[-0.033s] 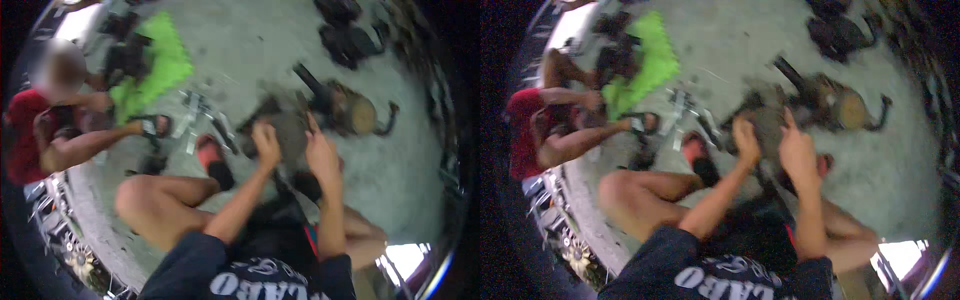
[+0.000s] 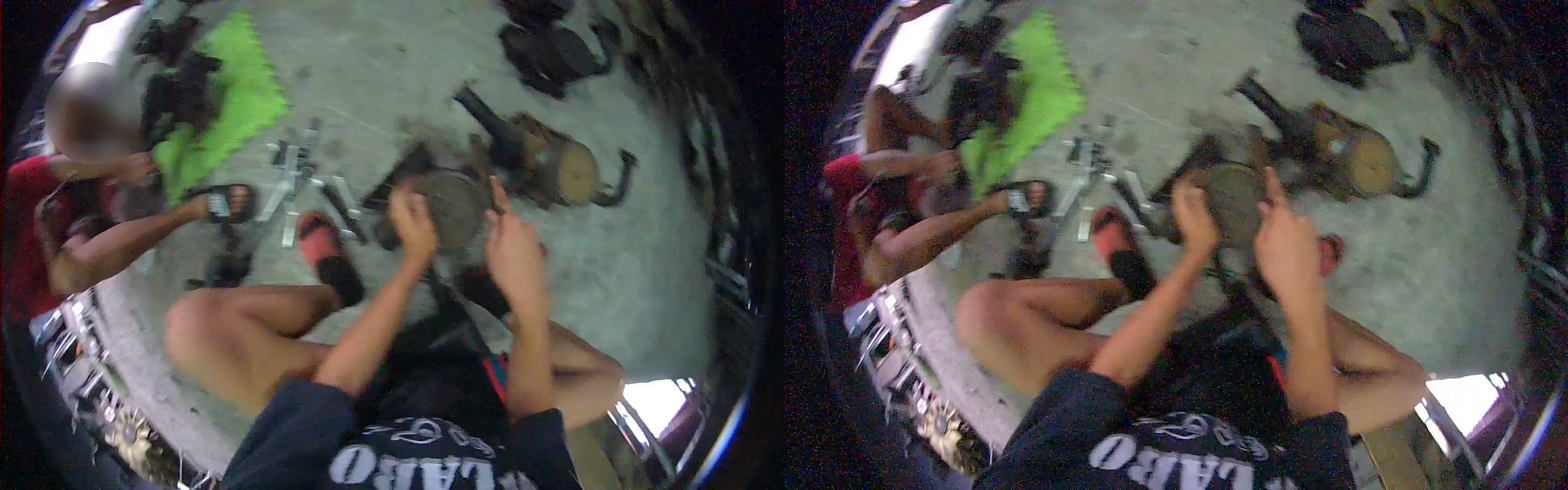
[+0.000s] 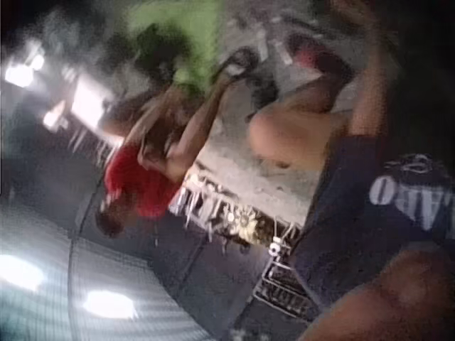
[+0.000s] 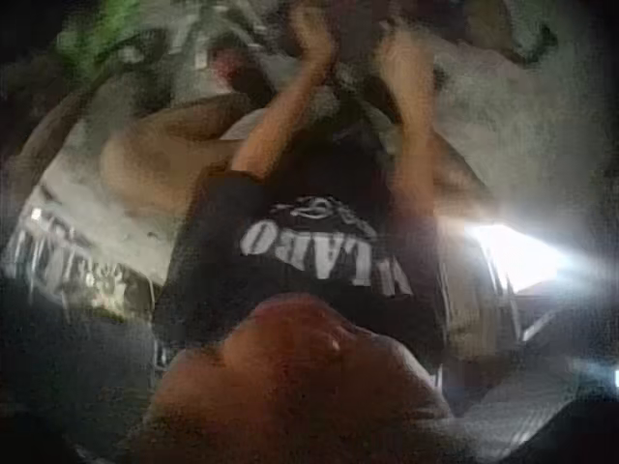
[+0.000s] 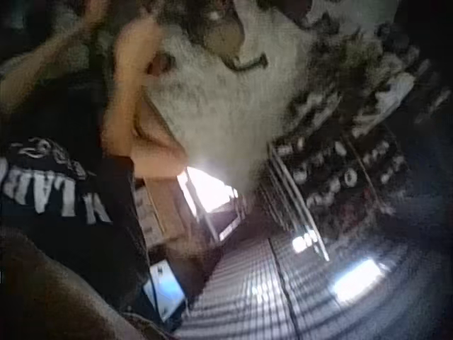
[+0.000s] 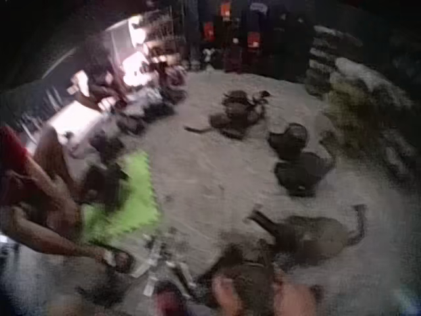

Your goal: Repair or clean mechanical components using a flathead screwdriver and other tools in a workshop.

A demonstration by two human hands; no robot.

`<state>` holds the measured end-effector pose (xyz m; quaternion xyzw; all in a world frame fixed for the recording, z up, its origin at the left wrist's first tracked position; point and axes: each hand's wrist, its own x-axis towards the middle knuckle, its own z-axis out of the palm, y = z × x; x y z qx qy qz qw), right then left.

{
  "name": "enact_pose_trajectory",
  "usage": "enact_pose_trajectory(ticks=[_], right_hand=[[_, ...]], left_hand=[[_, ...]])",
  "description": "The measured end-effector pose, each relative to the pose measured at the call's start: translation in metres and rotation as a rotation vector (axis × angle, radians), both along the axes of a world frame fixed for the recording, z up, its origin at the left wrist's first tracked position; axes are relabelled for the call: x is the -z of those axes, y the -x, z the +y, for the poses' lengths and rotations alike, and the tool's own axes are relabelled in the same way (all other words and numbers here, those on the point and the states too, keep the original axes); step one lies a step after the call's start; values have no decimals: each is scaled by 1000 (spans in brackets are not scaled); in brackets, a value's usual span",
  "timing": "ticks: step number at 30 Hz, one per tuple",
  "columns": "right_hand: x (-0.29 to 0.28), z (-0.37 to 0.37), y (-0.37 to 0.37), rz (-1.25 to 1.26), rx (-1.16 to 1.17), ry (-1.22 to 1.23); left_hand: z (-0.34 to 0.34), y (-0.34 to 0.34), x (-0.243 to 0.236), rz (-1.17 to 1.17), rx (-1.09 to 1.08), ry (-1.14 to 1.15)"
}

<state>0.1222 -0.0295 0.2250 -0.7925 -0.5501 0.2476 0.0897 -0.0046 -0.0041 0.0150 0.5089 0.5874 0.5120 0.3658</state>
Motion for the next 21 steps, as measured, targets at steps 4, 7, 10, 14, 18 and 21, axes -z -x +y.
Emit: enact_pose_trajectory(ticks=[4, 7, 10, 14, 18, 21], right_hand=[[23, -42, -10, 100, 49, -65], [84, -21, 15, 47, 147, -57], [97, 14, -8, -32, 81, -94], [58, 0, 0, 32, 91, -176], [57, -47, 6, 162, 131, -181], [87, -32, 20, 13, 53, -115]], left_hand=[[10, -12, -32, 31, 100, -13], [5, -22, -28, -38, 91, 6], [-7, -24, -17, -70, 84, 30], [-11, -11, -12, 9, 31, 61], [-6, -9, -17, 47, 86, 5], [-5, -19, -22, 7, 119, 26]])
